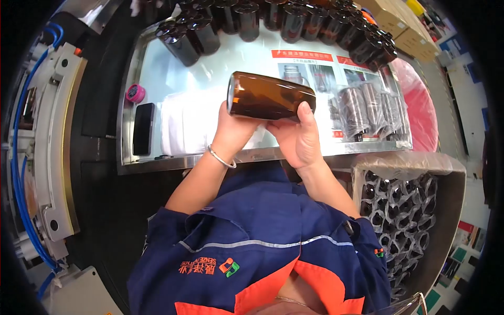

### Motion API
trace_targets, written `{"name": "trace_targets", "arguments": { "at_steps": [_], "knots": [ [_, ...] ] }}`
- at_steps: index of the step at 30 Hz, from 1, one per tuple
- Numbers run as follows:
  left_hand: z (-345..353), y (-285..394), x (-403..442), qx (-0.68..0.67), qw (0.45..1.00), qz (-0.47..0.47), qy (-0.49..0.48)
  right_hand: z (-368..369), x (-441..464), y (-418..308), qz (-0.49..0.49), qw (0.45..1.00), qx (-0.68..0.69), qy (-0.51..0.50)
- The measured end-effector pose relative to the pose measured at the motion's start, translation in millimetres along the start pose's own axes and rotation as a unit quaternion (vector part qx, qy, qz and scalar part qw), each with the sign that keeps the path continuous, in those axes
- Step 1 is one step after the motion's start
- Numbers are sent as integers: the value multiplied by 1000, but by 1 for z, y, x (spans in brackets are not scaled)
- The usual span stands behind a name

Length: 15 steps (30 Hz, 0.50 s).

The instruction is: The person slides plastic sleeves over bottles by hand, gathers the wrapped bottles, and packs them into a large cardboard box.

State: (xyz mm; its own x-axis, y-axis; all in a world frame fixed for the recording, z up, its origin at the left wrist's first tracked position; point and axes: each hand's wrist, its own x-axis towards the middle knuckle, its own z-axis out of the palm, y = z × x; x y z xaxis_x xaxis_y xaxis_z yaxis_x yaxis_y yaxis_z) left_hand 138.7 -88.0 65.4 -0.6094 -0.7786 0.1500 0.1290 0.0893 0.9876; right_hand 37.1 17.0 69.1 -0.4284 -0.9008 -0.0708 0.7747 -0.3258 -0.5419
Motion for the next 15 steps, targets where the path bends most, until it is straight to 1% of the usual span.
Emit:
{"name": "trace_targets", "arguments": {
  "at_steps": [1, 2, 3, 4, 6, 7, 9, 10, 11, 12, 13, 14, 15],
  "knots": [
    [-2, 1, 1, -2, 1000, 1, -3, -7, 2, -3, -18, 999, -30, 2],
    [-9, 3, 1, -71, 992, -92, -59, -11, 2, -7, -35, 998, -59, 5],
    [-16, 4, 2, -139, 967, -183, -112, -14, 1, -13, -44, 999, -30, 8],
    [-21, 4, 2, -139, 966, -184, -113, -11, 0, -20, -50, 999, -18, 5],
    [-28, 5, 3, -301, 926, -206, -95, -14, -3, -25, -67, 998, -13, -3],
    [-26, 10, 4, -356, 907, -219, -46, -16, -3, -27, -66, 998, -13, -5],
    [-23, 12, 4, -376, 901, -216, -23, -19, -5, -28, -144, 979, -142, 13],
    [-22, 13, 4, -396, 893, -215, -3, -20, -6, -29, -144, 979, -142, 10],
    [-23, 12, 4, -396, 893, -214, -2, -22, -7, -31, -144, 984, -102, 13],
    [-23, 10, 2, -345, 917, -199, -16, -23, -8, -32, -145, 987, -63, 16],
    [-22, 9, 1, -293, 938, -184, -29, -20, -9, -36, -132, 991, -24, -13],
    [-20, 8, 0, -294, 937, -186, -30, -17, -11, -37, -131, 991, -24, -11],
    [-18, 8, 0, -221, 960, -172, -22, -15, -14, -36, -114, 993, -14, -31]
  ]
}}
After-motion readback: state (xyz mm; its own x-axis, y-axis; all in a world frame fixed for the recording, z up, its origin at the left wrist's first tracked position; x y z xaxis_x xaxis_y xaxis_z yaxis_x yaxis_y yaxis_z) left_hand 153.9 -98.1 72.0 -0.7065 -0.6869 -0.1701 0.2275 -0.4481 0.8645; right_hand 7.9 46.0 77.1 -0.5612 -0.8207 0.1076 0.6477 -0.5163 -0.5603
